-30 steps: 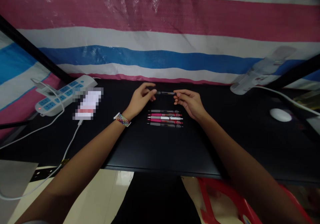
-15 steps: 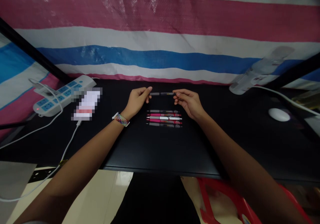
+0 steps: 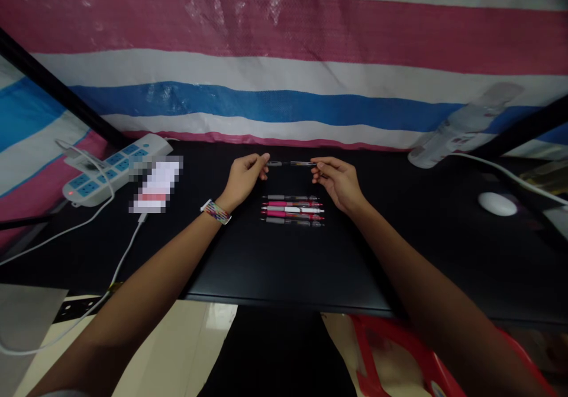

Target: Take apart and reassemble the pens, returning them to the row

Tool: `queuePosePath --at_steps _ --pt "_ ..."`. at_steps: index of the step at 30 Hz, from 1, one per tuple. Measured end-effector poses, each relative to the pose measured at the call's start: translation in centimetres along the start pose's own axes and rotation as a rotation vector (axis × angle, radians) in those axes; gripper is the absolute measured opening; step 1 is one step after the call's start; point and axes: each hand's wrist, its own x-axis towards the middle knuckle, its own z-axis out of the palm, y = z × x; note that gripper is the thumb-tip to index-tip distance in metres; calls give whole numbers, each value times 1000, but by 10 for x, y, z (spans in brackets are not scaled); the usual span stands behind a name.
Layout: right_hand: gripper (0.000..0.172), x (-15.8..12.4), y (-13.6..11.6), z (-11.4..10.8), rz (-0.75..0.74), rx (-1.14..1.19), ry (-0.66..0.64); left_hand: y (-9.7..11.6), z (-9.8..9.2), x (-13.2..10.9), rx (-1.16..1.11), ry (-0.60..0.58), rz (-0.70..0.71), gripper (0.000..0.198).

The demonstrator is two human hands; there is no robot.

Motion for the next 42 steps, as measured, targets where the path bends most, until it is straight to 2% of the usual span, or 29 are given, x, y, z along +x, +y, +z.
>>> queuePosePath --at_steps 2,6,9,16,23,28,35,42 --pt "10 0 -1 0 3 18 17 -2 -2 1 0 23 -7 44" --pt "7 2 -2 -2 -3 30 41 -4 -3 4 -86 40 -41 14" --pt "8 2 -3 -3 -11 36 66 -5 -3 5 -121 55 -45 4" --pt "8 3 -4 -3 7 29 137 -3 -4 5 -132 92 -72 4" --pt "12 5 -2 -4 -9 5 144 -2 -5 4 -137 116 -60 10" --pt "9 5 -2 -6 -36 15 161 -2 -6 5 -165 130 -90 4" --pt "10 4 -4 -9 -53 -31 122 -3 -5 7 -165 131 -88 36" --pt "12 3 -6 -6 -57 -5 140 -5 -5 7 -124 144 -86 45"
